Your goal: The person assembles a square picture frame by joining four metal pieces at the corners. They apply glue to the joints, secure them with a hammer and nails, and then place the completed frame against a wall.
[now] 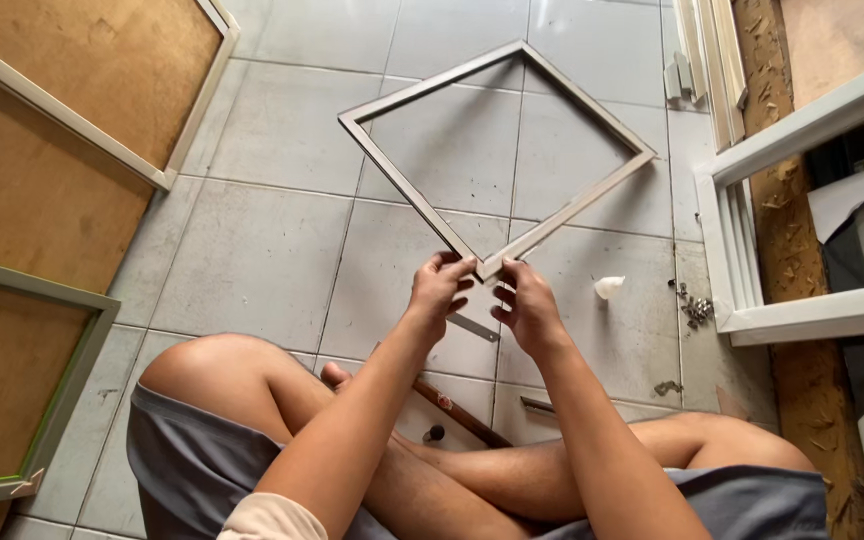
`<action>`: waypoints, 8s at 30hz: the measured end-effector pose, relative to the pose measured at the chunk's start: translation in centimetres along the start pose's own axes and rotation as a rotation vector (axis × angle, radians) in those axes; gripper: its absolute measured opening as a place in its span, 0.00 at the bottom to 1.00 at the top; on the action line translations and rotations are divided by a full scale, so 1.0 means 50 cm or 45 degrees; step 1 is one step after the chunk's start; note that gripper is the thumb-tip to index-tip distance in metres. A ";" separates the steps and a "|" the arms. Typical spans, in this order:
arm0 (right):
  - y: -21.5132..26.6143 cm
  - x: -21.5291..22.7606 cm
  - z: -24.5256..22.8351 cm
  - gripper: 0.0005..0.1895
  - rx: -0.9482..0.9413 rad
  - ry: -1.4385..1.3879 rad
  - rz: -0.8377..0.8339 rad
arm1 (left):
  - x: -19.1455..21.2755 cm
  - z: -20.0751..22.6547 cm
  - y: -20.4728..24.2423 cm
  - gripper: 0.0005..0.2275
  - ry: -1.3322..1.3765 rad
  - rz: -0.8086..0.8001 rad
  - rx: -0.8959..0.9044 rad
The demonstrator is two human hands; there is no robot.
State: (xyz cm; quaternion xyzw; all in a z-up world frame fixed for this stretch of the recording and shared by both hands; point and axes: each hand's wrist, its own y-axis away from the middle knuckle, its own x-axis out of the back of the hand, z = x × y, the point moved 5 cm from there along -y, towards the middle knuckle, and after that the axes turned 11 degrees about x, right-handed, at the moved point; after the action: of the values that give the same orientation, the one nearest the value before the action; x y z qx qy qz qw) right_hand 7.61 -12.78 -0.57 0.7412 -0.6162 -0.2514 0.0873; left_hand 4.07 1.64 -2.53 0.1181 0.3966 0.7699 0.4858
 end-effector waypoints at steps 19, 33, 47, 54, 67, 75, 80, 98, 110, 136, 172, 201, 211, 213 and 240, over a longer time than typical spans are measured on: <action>0.211 -0.282 0.172 0.20 0.736 2.292 -0.854 | 0.071 0.087 -0.029 0.15 -0.191 0.245 -0.102; 0.003 -0.096 0.069 0.20 0.373 0.880 -0.075 | 0.051 0.129 -0.035 0.11 -0.123 0.146 -0.333; 0.018 -0.016 -0.040 0.25 0.593 1.783 0.108 | 0.037 -0.063 -0.148 0.22 -0.002 0.184 0.121; -0.008 0.017 0.010 0.28 0.583 1.845 0.082 | 0.028 -0.051 -0.098 0.26 -0.039 0.226 0.133; 0.019 0.006 0.046 0.24 0.618 1.963 -0.072 | 0.038 -0.036 -0.077 0.19 0.441 -0.083 0.171; 0.041 -0.027 0.067 0.27 0.720 2.179 -0.173 | 0.024 -0.031 -0.072 0.32 0.505 -0.210 0.148; 0.047 -0.029 0.060 0.26 0.694 2.119 -0.148 | 0.001 -0.060 -0.070 0.29 0.412 -0.207 0.226; -0.033 0.031 0.016 0.19 0.738 1.703 -0.085 | 0.058 -0.003 -0.071 0.19 0.161 0.222 -0.054; -0.074 0.031 0.050 0.09 0.863 1.747 0.026 | 0.049 -0.046 -0.109 0.16 0.084 0.197 -0.019; -0.035 0.012 0.059 0.19 0.838 1.813 0.112 | 0.059 -0.032 -0.087 0.22 -0.264 0.473 -0.072; -0.105 -0.043 -0.066 0.21 1.472 2.400 -0.413 | 0.045 -0.043 -0.077 0.18 -0.321 0.374 -0.126; -0.109 0.620 -0.177 0.09 0.221 1.916 0.583 | -0.048 -0.044 0.055 0.31 -1.916 0.475 -0.869; -0.061 0.549 -0.199 0.06 0.219 1.766 0.649 | -0.059 0.170 0.205 0.17 -2.352 0.136 -1.003; 0.015 0.445 -0.247 0.09 0.448 1.345 0.649 | -0.022 0.160 0.198 0.18 -2.389 0.121 -0.979; -0.110 -0.031 -0.016 0.08 1.196 1.308 0.006 | -0.040 0.011 0.020 0.23 -2.592 0.028 -0.766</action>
State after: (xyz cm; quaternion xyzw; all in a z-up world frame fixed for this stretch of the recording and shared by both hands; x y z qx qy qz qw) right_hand 12.60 -10.20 -1.91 0.7241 -0.5420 0.4247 0.0385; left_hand 4.73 0.04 -1.05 0.5855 -0.4051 0.3789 0.5912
